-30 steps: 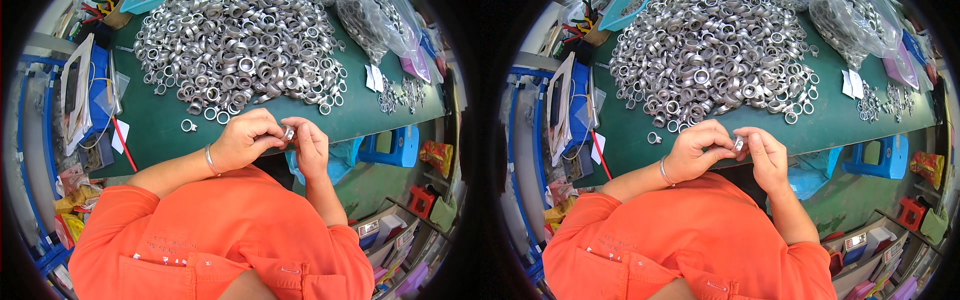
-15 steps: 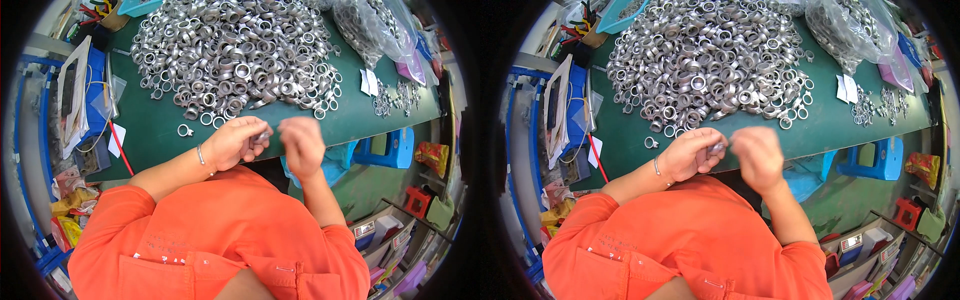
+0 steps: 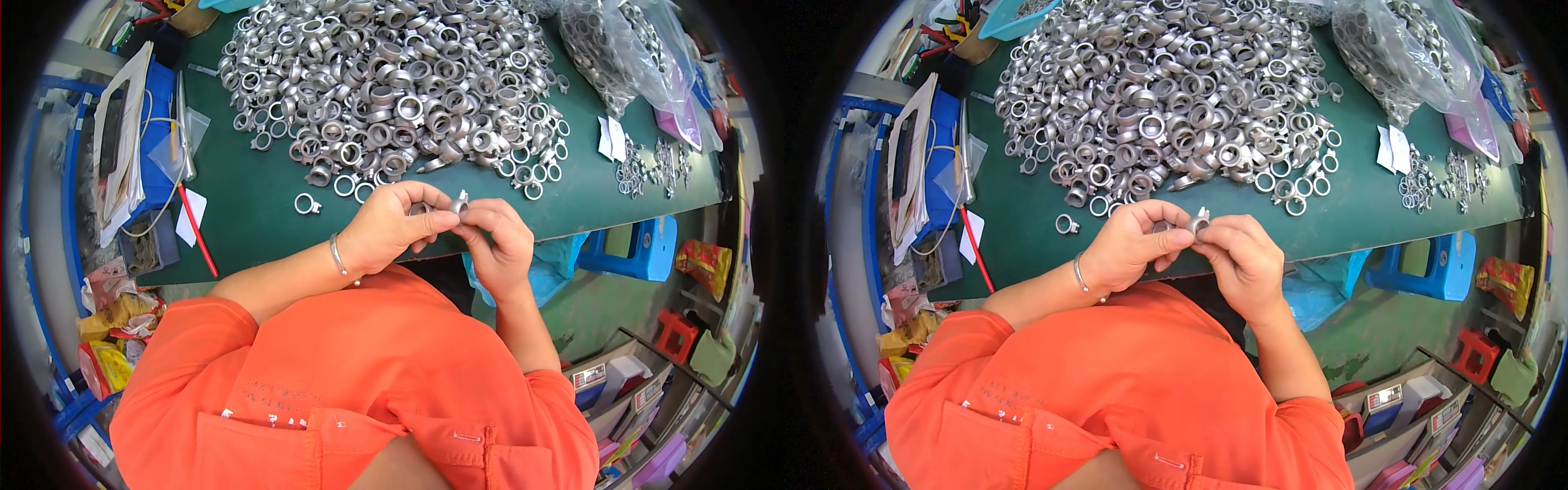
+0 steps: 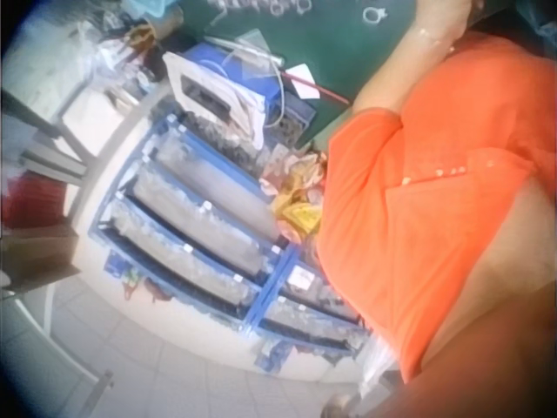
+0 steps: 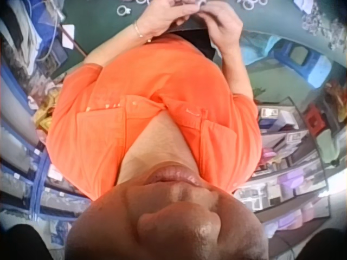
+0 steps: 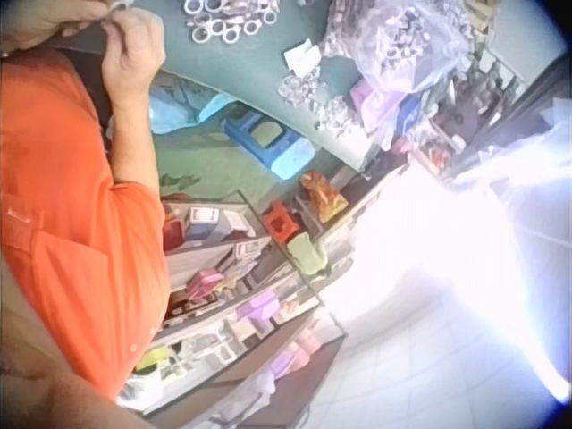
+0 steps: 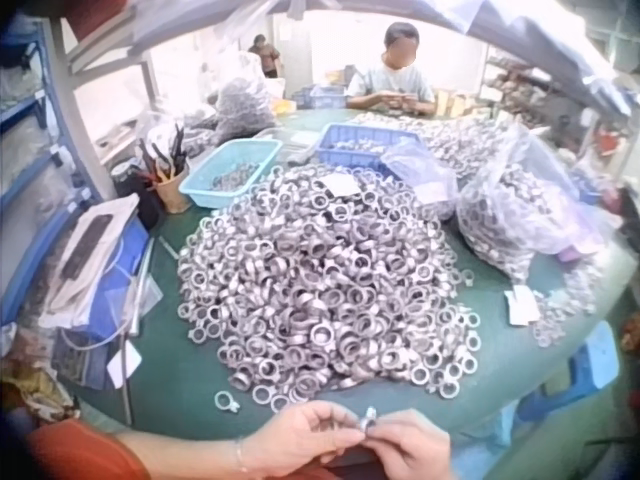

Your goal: The person sorts small metal rings by picking them up from a large pile on the table and placing them into a plastic bag.

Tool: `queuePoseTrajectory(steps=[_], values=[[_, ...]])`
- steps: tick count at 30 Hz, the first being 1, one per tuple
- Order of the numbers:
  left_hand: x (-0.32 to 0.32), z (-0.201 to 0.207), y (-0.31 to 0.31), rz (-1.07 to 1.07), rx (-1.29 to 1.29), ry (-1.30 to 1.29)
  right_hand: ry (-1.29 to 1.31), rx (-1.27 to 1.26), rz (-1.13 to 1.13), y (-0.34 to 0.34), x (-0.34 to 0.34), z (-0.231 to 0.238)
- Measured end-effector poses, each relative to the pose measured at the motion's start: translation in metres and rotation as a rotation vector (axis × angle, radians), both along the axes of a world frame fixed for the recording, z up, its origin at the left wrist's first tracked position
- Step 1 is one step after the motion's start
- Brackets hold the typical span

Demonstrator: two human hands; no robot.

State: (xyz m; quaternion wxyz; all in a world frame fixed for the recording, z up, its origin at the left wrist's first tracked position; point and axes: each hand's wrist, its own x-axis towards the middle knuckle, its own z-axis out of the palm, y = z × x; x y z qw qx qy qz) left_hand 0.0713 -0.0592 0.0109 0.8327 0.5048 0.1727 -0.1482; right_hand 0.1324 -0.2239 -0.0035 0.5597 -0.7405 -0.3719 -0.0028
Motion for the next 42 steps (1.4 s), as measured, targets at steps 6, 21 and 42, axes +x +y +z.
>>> queuePoseTrajectory(steps=[6, 21, 42], values=[[-0.006, -0.008, 0.004, 0.043, 0.418, -0.458, 0.729, 0.324, 0.052, 0.004, -0.007, -0.003], [-0.010, -0.005, 0.019, 0.115, -0.489, 0.194, -0.391, -0.115, -0.262, 0.026, 0.034, 0.007], [-0.013, 0.004, 0.023, 0.165, 0.570, -0.559, 0.828, 0.340, 0.231, 0.025, -0.002, -0.001]])
